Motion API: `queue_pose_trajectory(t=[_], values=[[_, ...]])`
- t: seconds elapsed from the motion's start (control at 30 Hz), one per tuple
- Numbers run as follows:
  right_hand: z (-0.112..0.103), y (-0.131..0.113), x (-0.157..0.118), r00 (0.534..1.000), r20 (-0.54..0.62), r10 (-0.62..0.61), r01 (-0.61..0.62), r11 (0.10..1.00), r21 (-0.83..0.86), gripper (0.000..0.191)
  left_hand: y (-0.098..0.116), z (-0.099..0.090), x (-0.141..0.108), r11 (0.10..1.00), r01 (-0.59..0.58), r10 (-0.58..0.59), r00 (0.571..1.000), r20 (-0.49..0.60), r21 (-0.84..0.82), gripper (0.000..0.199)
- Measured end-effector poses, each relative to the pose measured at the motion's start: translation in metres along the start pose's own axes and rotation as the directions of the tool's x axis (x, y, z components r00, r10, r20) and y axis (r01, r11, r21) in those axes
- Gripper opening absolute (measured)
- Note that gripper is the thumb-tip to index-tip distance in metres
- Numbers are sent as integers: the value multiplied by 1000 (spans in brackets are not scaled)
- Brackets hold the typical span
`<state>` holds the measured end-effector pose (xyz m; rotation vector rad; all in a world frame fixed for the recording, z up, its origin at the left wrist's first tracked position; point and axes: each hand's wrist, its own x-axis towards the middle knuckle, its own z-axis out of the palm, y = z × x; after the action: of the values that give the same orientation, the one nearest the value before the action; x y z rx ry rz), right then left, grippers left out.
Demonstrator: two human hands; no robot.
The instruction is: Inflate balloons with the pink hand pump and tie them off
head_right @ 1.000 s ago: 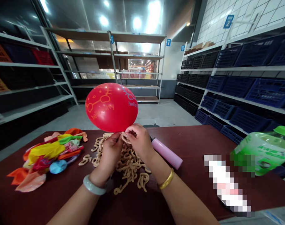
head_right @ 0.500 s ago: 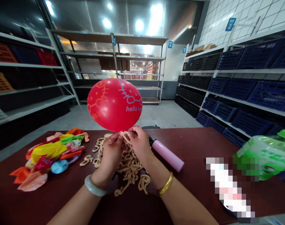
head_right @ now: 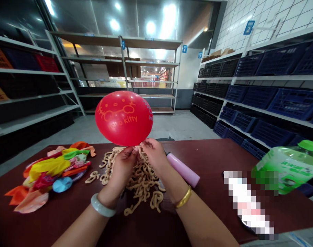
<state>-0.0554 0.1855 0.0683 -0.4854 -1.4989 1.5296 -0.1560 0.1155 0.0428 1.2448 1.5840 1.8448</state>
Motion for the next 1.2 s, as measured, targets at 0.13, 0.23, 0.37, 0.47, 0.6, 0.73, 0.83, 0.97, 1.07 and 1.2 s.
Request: queue_pose_trajectory(t=[0.13,0.23,0.37,0.47,0.6,0.73,0.83,0.97,1.07,1.2], values=[[3,-5,-1,994,-32,108,-99,973,208,20,-1,3,0,991,74,-65,995,80,-115,34],[3,-6,0,992,-54,113,-95,961,262,22,0,6,-2,978,130,-113,988,108,-165,37],[1,-2,2,992,-68,103,-76,942,327,25,3,13,-6,952,191,-164,978,127,-239,34],[-1,3,4,985,-119,124,-73,928,366,25,4,19,-10,928,228,-196,971,136,-294,32],[-3,7,6,978,-150,148,-74,908,413,24,5,22,-12,904,260,-227,965,134,-338,34],[1,8,5,982,-93,165,-110,895,432,25,5,19,-10,892,259,-231,966,120,-370,34],[5,7,4,984,-72,161,-120,911,394,26,2,12,-5,902,239,-233,971,62,-359,34],[10,10,1,964,65,258,-265,904,335,31,-8,2,5,973,137,-146,989,-38,-187,27],[11,18,0,939,137,315,-343,837,426,33,-15,-3,11,992,22,-20,1000,-20,120,25],[14,32,1,949,29,314,-281,800,530,29,-18,-6,13,933,-27,19,999,27,358,29]])
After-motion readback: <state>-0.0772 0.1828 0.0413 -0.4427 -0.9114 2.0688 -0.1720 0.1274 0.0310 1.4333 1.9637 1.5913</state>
